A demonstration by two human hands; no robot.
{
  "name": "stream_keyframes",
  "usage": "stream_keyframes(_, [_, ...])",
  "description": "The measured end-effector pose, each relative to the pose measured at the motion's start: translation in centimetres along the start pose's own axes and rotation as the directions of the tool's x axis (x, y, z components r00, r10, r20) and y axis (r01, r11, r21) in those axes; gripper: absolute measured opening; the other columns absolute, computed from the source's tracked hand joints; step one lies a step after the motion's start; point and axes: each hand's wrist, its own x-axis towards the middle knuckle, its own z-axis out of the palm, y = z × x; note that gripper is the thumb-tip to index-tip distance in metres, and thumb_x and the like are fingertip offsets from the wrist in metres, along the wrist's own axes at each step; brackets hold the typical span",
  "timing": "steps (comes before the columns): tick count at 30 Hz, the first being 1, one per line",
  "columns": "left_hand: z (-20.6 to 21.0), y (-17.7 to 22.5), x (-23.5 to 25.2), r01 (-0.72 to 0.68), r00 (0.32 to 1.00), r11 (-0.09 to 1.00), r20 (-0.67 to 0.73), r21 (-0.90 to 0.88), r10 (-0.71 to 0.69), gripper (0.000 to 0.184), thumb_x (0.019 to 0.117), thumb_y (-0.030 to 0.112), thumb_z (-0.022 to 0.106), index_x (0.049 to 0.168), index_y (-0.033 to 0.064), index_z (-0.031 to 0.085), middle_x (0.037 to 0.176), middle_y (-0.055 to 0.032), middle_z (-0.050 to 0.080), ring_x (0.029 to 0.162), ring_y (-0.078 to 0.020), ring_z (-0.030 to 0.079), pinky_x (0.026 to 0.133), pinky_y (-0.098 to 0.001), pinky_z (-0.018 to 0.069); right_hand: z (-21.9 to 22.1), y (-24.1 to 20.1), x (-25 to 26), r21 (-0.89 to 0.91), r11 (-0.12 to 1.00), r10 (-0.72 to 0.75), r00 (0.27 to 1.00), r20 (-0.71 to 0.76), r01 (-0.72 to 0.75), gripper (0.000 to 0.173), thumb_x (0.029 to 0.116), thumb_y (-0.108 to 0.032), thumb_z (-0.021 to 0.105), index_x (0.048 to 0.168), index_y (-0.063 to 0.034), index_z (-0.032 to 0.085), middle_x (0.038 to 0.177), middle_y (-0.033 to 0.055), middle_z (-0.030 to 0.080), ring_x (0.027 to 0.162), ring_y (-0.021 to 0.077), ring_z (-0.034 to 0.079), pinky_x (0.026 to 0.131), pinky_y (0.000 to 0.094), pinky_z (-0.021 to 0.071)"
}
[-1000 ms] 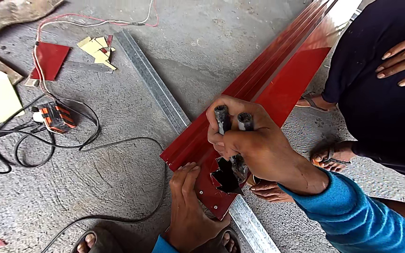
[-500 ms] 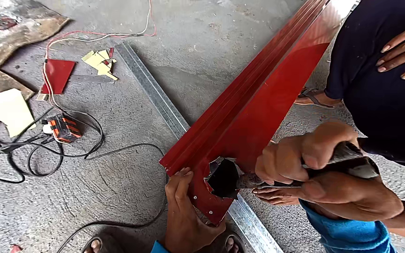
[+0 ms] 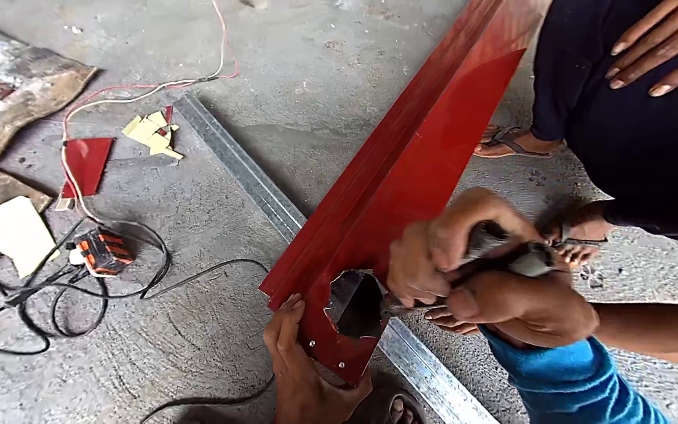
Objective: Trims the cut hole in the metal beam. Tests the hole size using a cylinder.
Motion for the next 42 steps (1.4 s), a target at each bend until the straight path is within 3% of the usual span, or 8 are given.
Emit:
stream_keyframes(4, [-0.3, -0.1, 0.1, -0.012, 1.000, 1.000, 0.022, -0.005, 0.012, 0.121, 0.0547, 0.063, 0.087, 0.149, 0.0132, 0.031, 0.144, -0.0143, 0.046, 0.138, -0.0187, 0.043, 0.116, -0.0331, 0.0357, -1.1, -0.8, 0.6, 0.042, 0.999, -0.006, 0.996, 0.085, 0.002, 0.056, 0.0867, -0.013, 0.066, 0.139, -0.0069, 0.047, 0.107, 0.0113, 0.063, 0.097, 0.0222, 0.065, 0.082, 0.0362, 0.0583])
stream_keyframes(8, [-0.8, -0.5, 0.1, -0.065, 0.997, 0.997, 0.051, 0.034, 0.064, 0.124, 0.0567, 0.062, 0.087, 0.148, 0.0020, 0.030, 0.143, -0.0239, 0.045, 0.136, -0.0219, 0.044, 0.117, -0.0345, 0.0331, -2.3, -3.9, 0.2, 0.172, 0.974, -0.132, 0.986, -0.099, 0.148, 0.076, 0.0873, -0.008, 0.060, 0.154, -0.0118, 0.023, 0.122, 0.0195, 0.060, 0.105, 0.0347, 0.068, 0.086, 0.0478, 0.0621])
stream_keyframes(14, [-1.7, 0.3, 0.7, -0.058, 0.992, 0.996, 0.118, 0.062, 0.050, 0.128, 0.0575, 0.059, 0.089, 0.148, -0.0075, 0.028, 0.142, -0.0324, 0.041, 0.133, -0.0254, 0.044, 0.115, -0.0350, 0.0343, -2.1, -6.3, -3.0, -0.163, 0.967, -0.246, 0.868, -0.430, 0.194, 0.046, 0.0824, 0.007, 0.045, 0.128, -0.0015, 0.050, 0.082, 0.0052, 0.057, 0.065, 0.0135, 0.058, 0.056, 0.0276, 0.0531])
stream_keyframes(25, [-3.4, 0.8, 1.1, -0.036, 0.985, 0.998, 0.169, 0.052, 0.027, 0.128, 0.0543, 0.059, 0.092, 0.146, -0.0068, 0.032, 0.141, -0.0331, 0.044, 0.132, -0.0295, 0.046, 0.113, -0.0407, 0.0385, 0.3, -3.5, -4.6, -0.063, 0.979, -0.198, 0.847, -0.493, 0.192, 0.039, 0.0889, -0.004, 0.048, 0.127, -0.0098, 0.055, 0.085, 0.0057, 0.057, 0.063, 0.0127, 0.056, 0.051, 0.0257, 0.0498])
stream_keyframes(28, [-5.0, 2.3, 3.1, -0.013, 0.980, 0.998, 0.201, 0.067, 0.000, 0.123, 0.0560, 0.067, 0.089, 0.141, -0.0067, 0.041, 0.138, -0.0323, 0.047, 0.134, -0.0334, 0.045, 0.113, -0.0447, 0.0377, -2.0, -5.3, -8.9, -0.198, 0.979, -0.069, 0.824, -0.563, -0.053, 0.045, 0.0838, -0.007, 0.053, 0.127, -0.0187, 0.056, 0.086, 0.0039, 0.059, 0.059, 0.0132, 0.058, 0.047, 0.0274, 0.0521])
stream_keyframes(32, [-5.1, 4.2, 6.9, -0.025, 0.939, 0.990, 0.343, 0.137, -0.023, 0.128, 0.0546, 0.073, 0.086, 0.145, -0.0069, 0.046, 0.141, -0.0300, 0.053, 0.131, -0.0410, 0.052, 0.108, -0.0579, 0.0445, -2.6, 1.0, -16.5, -0.443, 0.619, 0.385, 0.742, -0.548, -0.649, 0.035, 0.0877, -0.016, 0.062, 0.122, -0.0146, 0.063, 0.088, 0.0059, 0.066, 0.072, 0.0193, 0.065, 0.063, 0.0406, 0.0575])
stream_keyframes(36, [-3.3, 3.7, 8.4, -0.136, 0.907, 0.970, 0.418, 0.202, 0.040, 0.115, 0.0554, 0.083, 0.077, 0.142, 0.0094, 0.059, 0.139, -0.0096, 0.062, 0.131, -0.0284, 0.057, 0.111, -0.0581, 0.0432, -0.5, 8.8, -21.9, -0.504, 0.053, 0.658, 0.410, -0.632, -0.862, 0.043, 0.0879, -0.006, 0.062, 0.131, -0.0005, 0.057, 0.108, 0.0270, 0.066, 0.096, 0.0458, 0.067, 0.081, 0.0664, 0.0526])
stream_keyframes(42, [-3.7, 3.0, 10.2, 0.023, 0.869, 0.996, 0.495, -0.083, 0.021, 0.062, 0.0874, 0.060, 0.066, 0.127, 0.0136, 0.070, 0.136, -0.0050, 0.063, 0.126, -0.0199, 0.060, 0.102, -0.0473, 0.0537, 0.6, 10.4, -23.7, -0.511, -0.068, 0.639, 0.357, -0.682, -0.857, 0.066, 0.0871, -0.044, 0.073, 0.133, 0.0012, 0.061, 0.134, 0.0333, 0.054, 0.126, 0.0520, 0.052, 0.100, 0.0687, 0.0436])
